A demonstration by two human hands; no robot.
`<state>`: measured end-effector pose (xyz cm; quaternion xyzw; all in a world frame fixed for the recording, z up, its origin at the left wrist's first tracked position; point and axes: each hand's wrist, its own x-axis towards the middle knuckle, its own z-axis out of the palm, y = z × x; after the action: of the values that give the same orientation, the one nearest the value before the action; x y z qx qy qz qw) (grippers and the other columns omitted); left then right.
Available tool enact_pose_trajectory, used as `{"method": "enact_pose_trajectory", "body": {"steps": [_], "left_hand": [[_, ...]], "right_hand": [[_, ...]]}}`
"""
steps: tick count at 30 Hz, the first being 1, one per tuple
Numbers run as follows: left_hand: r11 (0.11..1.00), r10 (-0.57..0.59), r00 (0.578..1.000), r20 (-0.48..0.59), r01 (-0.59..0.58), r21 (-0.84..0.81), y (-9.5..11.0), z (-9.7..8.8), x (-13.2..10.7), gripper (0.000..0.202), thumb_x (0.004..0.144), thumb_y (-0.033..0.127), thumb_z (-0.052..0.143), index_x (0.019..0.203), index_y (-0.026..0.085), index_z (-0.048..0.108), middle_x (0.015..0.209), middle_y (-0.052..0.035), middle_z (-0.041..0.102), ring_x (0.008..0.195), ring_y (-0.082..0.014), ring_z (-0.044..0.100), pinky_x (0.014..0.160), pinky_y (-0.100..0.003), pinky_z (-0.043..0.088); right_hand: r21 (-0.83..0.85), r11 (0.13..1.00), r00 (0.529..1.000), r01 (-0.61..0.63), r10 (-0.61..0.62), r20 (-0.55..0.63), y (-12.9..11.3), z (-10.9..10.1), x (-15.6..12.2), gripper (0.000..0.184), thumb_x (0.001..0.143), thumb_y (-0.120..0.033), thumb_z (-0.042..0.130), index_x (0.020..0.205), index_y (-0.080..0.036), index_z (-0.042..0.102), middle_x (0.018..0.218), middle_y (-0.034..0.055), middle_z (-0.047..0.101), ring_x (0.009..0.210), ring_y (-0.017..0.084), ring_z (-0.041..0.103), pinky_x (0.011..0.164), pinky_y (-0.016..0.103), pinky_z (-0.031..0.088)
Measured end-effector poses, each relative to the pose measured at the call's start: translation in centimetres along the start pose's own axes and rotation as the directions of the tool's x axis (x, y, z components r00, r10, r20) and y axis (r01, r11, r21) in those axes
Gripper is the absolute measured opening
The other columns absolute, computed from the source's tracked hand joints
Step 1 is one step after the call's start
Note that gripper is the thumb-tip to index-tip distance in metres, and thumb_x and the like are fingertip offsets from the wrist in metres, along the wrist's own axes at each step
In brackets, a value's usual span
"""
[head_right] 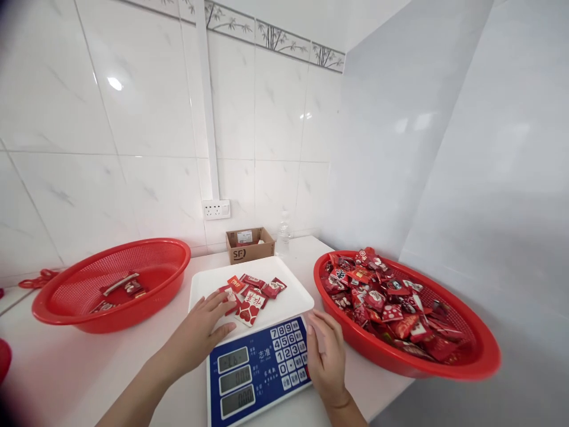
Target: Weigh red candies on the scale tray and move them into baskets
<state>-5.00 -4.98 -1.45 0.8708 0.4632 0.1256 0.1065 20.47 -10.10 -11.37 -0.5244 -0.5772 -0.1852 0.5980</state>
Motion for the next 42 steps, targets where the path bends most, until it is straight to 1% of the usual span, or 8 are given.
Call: {"method": "enact_pose_trajectory", "body": {"steps": [7, 12, 19, 26, 31, 35, 38, 42], "left_hand": [[0.998, -0.03, 0.999, 0.045, 0.032, -0.055, 1.1, 0.5, -0.3, 0.048, 0.088, 0.045, 0.039, 0.133, 0.03, 0.042, 0.147, -0.0005, 0.027, 0.136, -0.0225, 0.018, 0.11, -0.044, 0.02], [0.985, -0.106, 0.994, -0.018, 0.102, -0.137, 0.6, 1.0, -0.1, 0.065, 0.086, 0.052, 0.04, 0.143, 0.029, 0.018, 0.151, -0.0041, 0.012, 0.138, -0.0238, 0.009, 0.109, -0.043, 0.023], [0.967, -0.181, 0.98, 0.083, 0.192, -0.166, 1.8, 0.0, 2.3, 0.082, 0.082, 0.058, 0.041, 0.145, 0.021, 0.004, 0.152, -0.0095, 0.005, 0.138, -0.0234, 0.001, 0.111, -0.042, 0.017], [0.987, -0.112, 0.989, 0.102, 0.122, -0.105, 3.0, 1.3, 5.7, 0.084, 0.08, 0.064, 0.037, 0.144, 0.019, 0.009, 0.152, -0.01, 0.009, 0.138, -0.0235, 0.0, 0.111, -0.044, 0.013], [0.982, -0.188, 0.979, 0.081, 0.189, -0.002, 4.8, 1.9, 7.8, 0.088, 0.074, 0.075, 0.028, 0.144, 0.024, 0.012, 0.152, -0.0113, 0.009, 0.138, -0.0303, 0.001, 0.105, -0.061, 0.008], [0.969, -0.243, 0.968, 0.058, 0.239, 0.062, 5.5, 2.5, 9.1, 0.088, 0.072, 0.079, 0.023, 0.142, 0.027, 0.019, 0.15, -0.0121, 0.015, 0.137, -0.0343, 0.005, 0.1, -0.066, 0.011], [0.971, -0.2, 0.98, 0.01, 0.197, 0.133, 5.5, 3.1, 9.5, 0.086, 0.071, 0.079, 0.022, 0.141, 0.028, 0.024, 0.148, -0.0139, 0.023, 0.134, -0.0359, 0.017, 0.098, -0.064, 0.019], [0.971, -0.073, 0.995, -0.073, 0.088, 0.223, 5.5, 3.4, 9.4, 0.072, 0.077, 0.072, 0.024, 0.129, 0.026, 0.043, 0.13, -0.012, 0.046, 0.12, -0.0326, 0.04, 0.093, -0.051, 0.034]], "right_hand": [[0.092, 0.992, 0.996, -0.086, 0.084, 0.023, 0.0, -0.4, 0.2, 0.02, 0.087, -0.026, 0.045, 0.1, -0.02, 0.058, 0.099, 0.0086, 0.06, 0.093, 0.021, 0.059, 0.077, 0.039, 0.051], [0.157, 0.978, 0.991, -0.135, 0.129, 0.047, 0.4, -0.7, -0.1, 0.021, 0.087, -0.027, 0.045, 0.103, -0.02, 0.056, 0.101, 0.0086, 0.061, 0.095, 0.021, 0.058, 0.078, 0.038, 0.05], [0.213, 0.972, 0.995, -0.101, 0.099, 0.02, 0.5, -1.2, -0.3, 0.021, 0.086, -0.025, 0.045, 0.104, -0.02, 0.055, 0.099, 0.0093, 0.059, 0.093, 0.021, 0.057, 0.077, 0.039, 0.05], [0.23, 0.967, 0.994, -0.112, 0.109, 0.028, 0.6, -1.3, 0.0, 0.019, 0.086, -0.026, 0.045, 0.101, -0.02, 0.056, 0.096, 0.0089, 0.06, 0.09, 0.021, 0.059, 0.074, 0.038, 0.051], [0.254, 0.962, 0.995, -0.103, 0.099, 0.028, 0.5, -1.3, 0.2, 0.019, 0.086, -0.023, 0.045, 0.102, -0.02, 0.056, 0.096, 0.0087, 0.06, 0.089, 0.02, 0.058, 0.073, 0.036, 0.051], [0.271, 0.958, 0.996, -0.091, 0.086, 0.032, 0.3, -1.4, 0.3, 0.018, 0.086, -0.021, 0.045, 0.101, -0.02, 0.056, 0.094, 0.0081, 0.06, 0.085, 0.018, 0.058, 0.07, 0.033, 0.051], [0.279, 0.956, 0.996, -0.09, 0.083, 0.037, 0.3, -1.4, 0.3, 0.018, 0.086, -0.02, 0.045, 0.101, -0.02, 0.055, 0.093, 0.008, 0.06, 0.085, 0.018, 0.058, 0.068, 0.032, 0.051], [0.295, 0.95, 0.995, -0.099, 0.091, 0.04, 0.2, -1.5, 0.4, 0.017, 0.086, -0.019, 0.045, 0.099, -0.02, 0.056, 0.091, 0.0074, 0.061, 0.083, 0.017, 0.059, 0.067, 0.031, 0.051]]}}
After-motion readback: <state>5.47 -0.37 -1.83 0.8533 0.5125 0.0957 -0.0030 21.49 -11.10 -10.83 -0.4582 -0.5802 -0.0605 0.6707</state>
